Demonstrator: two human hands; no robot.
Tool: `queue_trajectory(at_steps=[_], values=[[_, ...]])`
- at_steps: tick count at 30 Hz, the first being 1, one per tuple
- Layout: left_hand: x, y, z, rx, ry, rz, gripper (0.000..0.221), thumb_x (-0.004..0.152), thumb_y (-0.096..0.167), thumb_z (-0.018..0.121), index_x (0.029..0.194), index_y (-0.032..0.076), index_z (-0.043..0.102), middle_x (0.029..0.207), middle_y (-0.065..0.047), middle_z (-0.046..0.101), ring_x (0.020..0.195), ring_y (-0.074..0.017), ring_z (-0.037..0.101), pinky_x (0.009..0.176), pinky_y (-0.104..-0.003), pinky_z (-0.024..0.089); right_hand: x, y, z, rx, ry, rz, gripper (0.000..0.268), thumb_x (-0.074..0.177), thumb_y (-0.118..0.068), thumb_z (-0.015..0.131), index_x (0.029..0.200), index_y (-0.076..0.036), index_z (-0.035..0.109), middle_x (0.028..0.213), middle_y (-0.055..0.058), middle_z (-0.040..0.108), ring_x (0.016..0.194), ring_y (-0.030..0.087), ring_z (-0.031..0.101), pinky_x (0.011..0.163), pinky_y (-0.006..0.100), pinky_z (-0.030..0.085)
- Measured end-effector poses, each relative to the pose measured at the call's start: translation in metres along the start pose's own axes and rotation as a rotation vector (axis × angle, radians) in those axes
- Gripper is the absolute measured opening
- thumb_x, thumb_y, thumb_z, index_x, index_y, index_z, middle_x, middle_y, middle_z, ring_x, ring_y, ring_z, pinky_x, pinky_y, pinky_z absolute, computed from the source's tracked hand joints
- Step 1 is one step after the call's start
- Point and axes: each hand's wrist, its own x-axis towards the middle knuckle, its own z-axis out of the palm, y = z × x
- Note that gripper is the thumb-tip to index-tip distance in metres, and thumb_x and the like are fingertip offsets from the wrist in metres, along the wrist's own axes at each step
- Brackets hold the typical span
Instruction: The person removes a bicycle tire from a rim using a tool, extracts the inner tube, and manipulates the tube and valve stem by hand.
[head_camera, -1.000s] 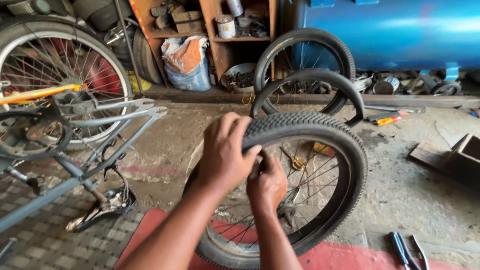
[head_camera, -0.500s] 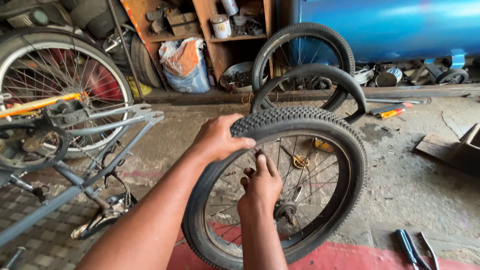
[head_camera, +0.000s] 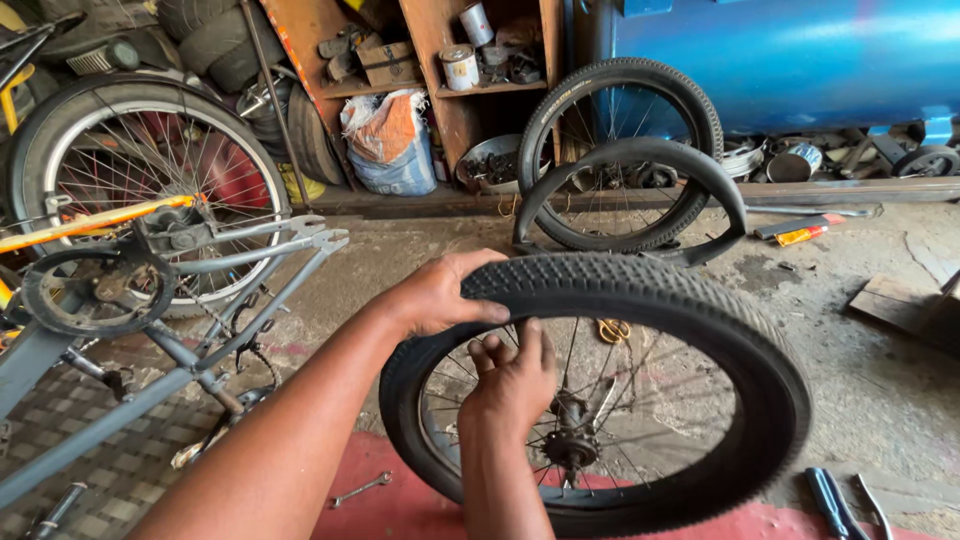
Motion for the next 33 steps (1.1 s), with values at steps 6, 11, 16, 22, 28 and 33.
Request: queue_trajectory(at_steps=[6, 11, 16, 22, 28, 33], values=[[0.012, 0.041, 0.005, 0.438, 0.009, 0.040, 0.067, 0.068, 0.031, 0.091, 0.126, 0.010, 0.065, 0.113, -0.011, 0.076, 0.103, -0.0211, 0.073, 0.089, -0.037, 0.056, -0.009, -0.001, 0.000, -0.161, 0.083, -0.183, 0.032, 0.098, -0.020, 0.061, 0.124, -0.003, 0.063, 0.094, 0.008, 0.066, 0.064, 0.017, 0.058, 0.053, 0.032, 0.053], [0.025, 0.042, 0.030, 0.373, 0.165, -0.054, 0.060, 0.071, 0.031, 0.087, 0.124, 0.012, 0.069, 0.105, -0.009, 0.080, 0.095, -0.0199, 0.077, 0.085, -0.037, 0.057, 0.002, -0.009, -0.035, -0.932, 0.115, -0.936, 0.035, 0.091, -0.011, 0.066, 0.124, 0.002, 0.069, 0.116, 0.016, 0.069, 0.082, 0.022, 0.067, 0.074, 0.036, 0.056], [0.040, 0.017, 0.021, 0.242, 0.152, -0.067, 0.050, 0.070, 0.025, 0.089, 0.116, 0.010, 0.075, 0.099, -0.006, 0.083, 0.089, -0.0156, 0.077, 0.084, -0.033, 0.058, 0.063, -0.039, -0.040, -1.107, -0.277, -0.761, 0.041, 0.096, -0.017, 0.063, 0.132, 0.002, 0.061, 0.121, 0.015, 0.072, 0.110, 0.024, 0.069, 0.096, 0.037, 0.052], [0.049, 0.002, 0.013, 0.212, 0.094, -0.093, 0.052, 0.068, 0.022, 0.091, 0.116, 0.007, 0.075, 0.099, -0.007, 0.082, 0.089, -0.0165, 0.076, 0.083, -0.033, 0.058, 0.098, -0.049, -0.043, -0.976, -0.594, -0.320, 0.036, 0.104, -0.024, 0.051, 0.132, -0.003, 0.060, 0.118, 0.009, 0.071, 0.111, 0.019, 0.068, 0.097, 0.033, 0.052], [0.053, 0.018, -0.001, 0.446, -0.101, -0.098, 0.071, 0.061, 0.040, 0.090, 0.120, 0.007, 0.071, 0.108, -0.014, 0.077, 0.099, -0.0256, 0.074, 0.086, -0.040, 0.056, 0.095, -0.039, -0.050, -0.885, -0.573, -0.230, 0.031, 0.107, -0.024, 0.056, 0.128, -0.004, 0.065, 0.107, 0.008, 0.065, 0.097, 0.018, 0.055, 0.088, 0.035, 0.045], [0.048, 0.017, 0.005, 0.397, -0.047, -0.072, 0.070, 0.061, 0.045, 0.087, 0.118, 0.007, 0.072, 0.109, -0.014, 0.078, 0.103, -0.0260, 0.074, 0.089, -0.039, 0.055, 0.089, -0.043, -0.043, -0.703, -0.686, -0.216, 0.035, 0.092, -0.012, 0.064, 0.126, -0.007, 0.059, 0.117, 0.000, 0.067, 0.107, 0.010, 0.060, 0.096, 0.029, 0.045]])
